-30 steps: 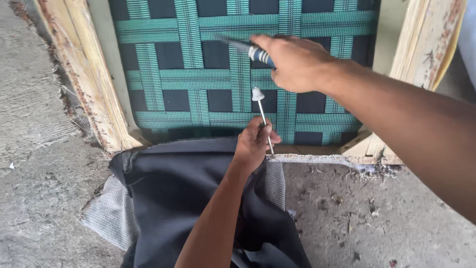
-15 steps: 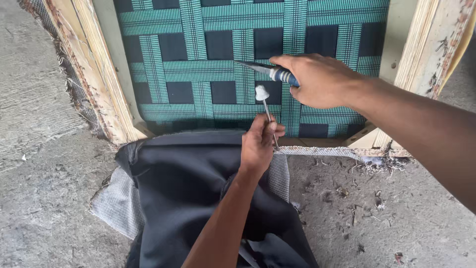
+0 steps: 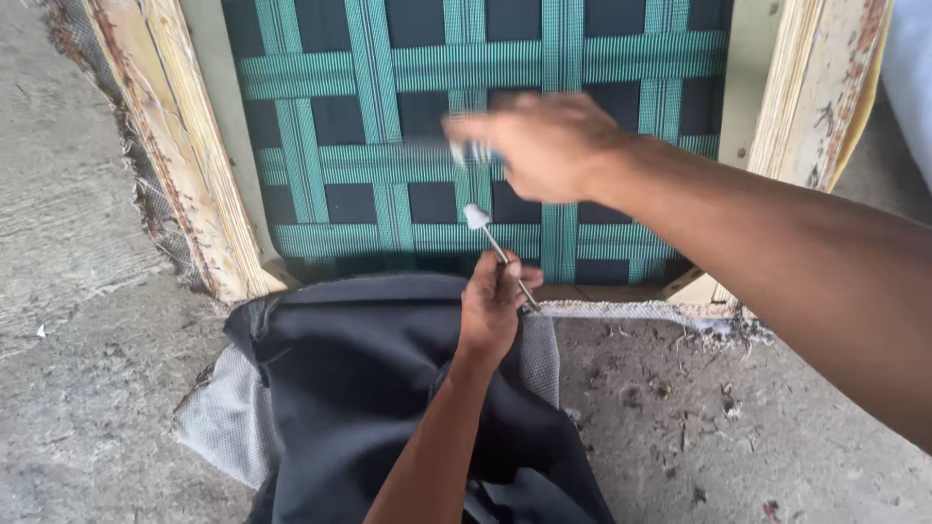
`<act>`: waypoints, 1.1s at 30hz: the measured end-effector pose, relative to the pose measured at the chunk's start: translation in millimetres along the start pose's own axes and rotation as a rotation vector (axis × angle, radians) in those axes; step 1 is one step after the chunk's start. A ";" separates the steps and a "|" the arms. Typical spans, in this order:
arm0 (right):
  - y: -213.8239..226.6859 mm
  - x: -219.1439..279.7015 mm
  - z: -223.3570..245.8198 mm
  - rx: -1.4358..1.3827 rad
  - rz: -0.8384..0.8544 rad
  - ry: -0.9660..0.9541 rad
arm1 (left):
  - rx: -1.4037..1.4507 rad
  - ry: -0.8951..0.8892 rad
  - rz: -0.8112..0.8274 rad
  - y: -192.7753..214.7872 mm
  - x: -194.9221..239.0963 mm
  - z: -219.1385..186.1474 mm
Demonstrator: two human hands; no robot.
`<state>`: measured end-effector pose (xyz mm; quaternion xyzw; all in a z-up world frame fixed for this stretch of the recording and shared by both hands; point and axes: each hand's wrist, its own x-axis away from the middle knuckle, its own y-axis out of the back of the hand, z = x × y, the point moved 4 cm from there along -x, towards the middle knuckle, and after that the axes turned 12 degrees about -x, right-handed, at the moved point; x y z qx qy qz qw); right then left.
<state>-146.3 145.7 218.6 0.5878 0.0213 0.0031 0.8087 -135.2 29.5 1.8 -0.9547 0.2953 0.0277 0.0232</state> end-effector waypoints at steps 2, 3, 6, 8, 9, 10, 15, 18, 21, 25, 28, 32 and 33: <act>-3.5 0.7 -5.9 -0.228 -0.209 -0.069 | -0.033 0.023 0.006 3.0 3.1 2.2; -12.9 0.1 -5.2 -0.111 -0.048 -0.068 | -0.076 0.042 0.002 4.5 3.7 2.3; -17.8 10.9 -11.9 0.077 0.179 -0.060 | -0.162 0.092 0.010 5.2 -1.7 -2.7; -5.8 20.1 -11.1 0.012 0.026 0.028 | -0.183 0.171 0.002 4.7 -9.4 -5.5; 0.0 21.8 -16.4 -0.077 0.008 -0.039 | -0.189 0.234 -0.007 5.8 -18.3 -6.3; -2.9 30.2 -21.3 -0.186 0.006 -0.118 | -0.200 0.322 -0.009 7.9 -15.8 -2.7; -23.8 64.7 -62.0 -0.464 0.176 -0.514 | -0.308 0.352 -0.032 2.0 -35.5 2.1; -47.8 94.1 -77.7 -0.592 0.233 -0.543 | -0.169 0.306 -0.013 2.1 -27.3 7.7; -77.9 131.1 -90.7 -0.805 0.283 -0.476 | 0.002 0.167 0.023 3.2 -2.2 8.6; -129.4 183.3 -105.3 -0.754 0.449 -0.630 | -0.011 0.137 -0.063 13.3 24.8 -3.9; -165.9 208.2 -106.0 -0.542 0.393 -0.570 | 0.068 0.069 -0.228 27.6 37.4 -21.0; -197.1 220.8 -87.6 0.066 -0.122 -0.099 | -0.021 0.147 -0.248 41.2 46.9 -34.7; -208.9 226.9 -87.7 0.092 -0.095 -0.133 | -0.056 0.169 -0.243 42.3 50.4 -35.6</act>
